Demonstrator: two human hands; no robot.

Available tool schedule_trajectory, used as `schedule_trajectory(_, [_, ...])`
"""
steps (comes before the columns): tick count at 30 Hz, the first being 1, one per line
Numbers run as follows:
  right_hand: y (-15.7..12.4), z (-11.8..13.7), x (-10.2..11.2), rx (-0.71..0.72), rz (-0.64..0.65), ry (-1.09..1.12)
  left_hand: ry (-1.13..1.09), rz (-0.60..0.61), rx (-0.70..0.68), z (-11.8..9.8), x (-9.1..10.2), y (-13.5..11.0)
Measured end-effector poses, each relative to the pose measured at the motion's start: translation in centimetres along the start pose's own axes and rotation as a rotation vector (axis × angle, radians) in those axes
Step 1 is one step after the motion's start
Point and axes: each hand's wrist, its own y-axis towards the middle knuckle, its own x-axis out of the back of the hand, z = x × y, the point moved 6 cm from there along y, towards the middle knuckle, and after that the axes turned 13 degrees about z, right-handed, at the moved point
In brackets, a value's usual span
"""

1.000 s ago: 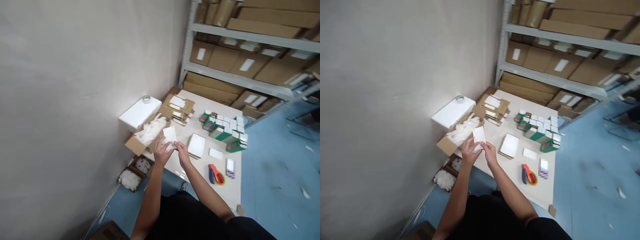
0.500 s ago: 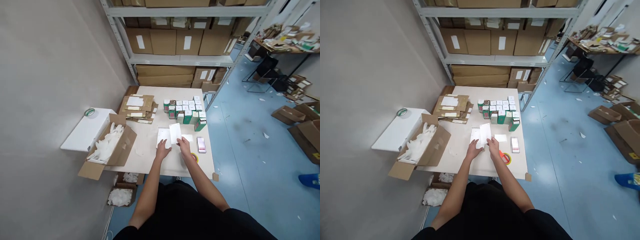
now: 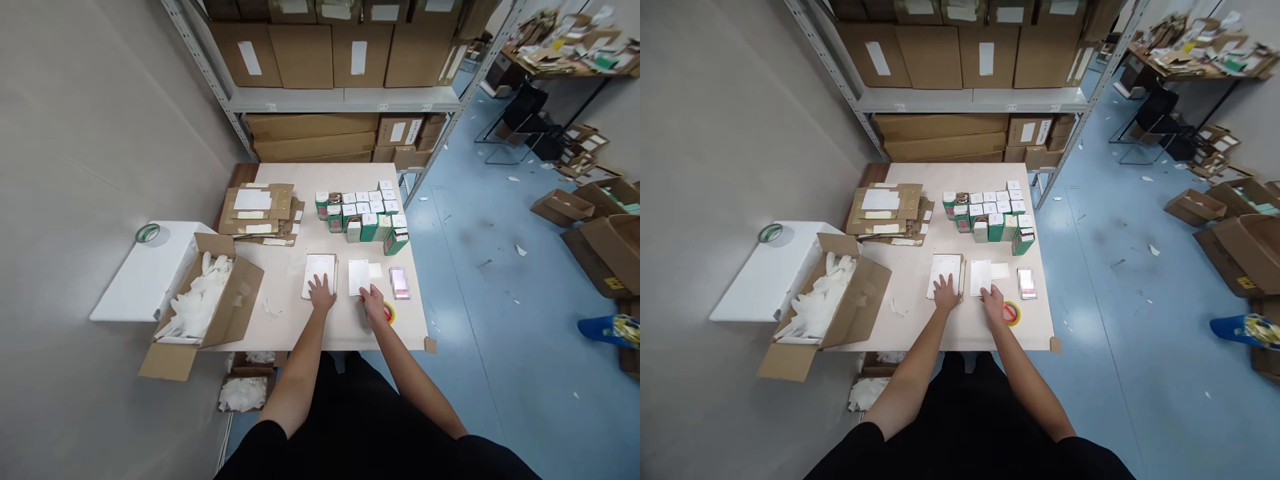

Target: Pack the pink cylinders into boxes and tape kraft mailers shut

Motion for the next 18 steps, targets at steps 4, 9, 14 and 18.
schedule_trajectory(4, [1.1,-0.7,-3.1,-0.095,0.024,0.095,-0.105,0.048,-0.084,3.8,2.8,-0.2])
schedule_trajectory(9, [2.3,-1.3,-8.5,-0.093,0.058,0.126,-0.452,0.113,-0.222,10.1,4.7,-0.3])
schedule_trajectory(14, [2.1,-2.9,-13.1,-0.147,0.062,0.133,-0.854,0.175,-0.312,15.9,3.2,-0.4])
schedule_trajectory(18, [1.9,-4.2,-15.6,-0.207,0.02,0.14,-1.023,0.335,-0.445,18.2,1.5,-0.5])
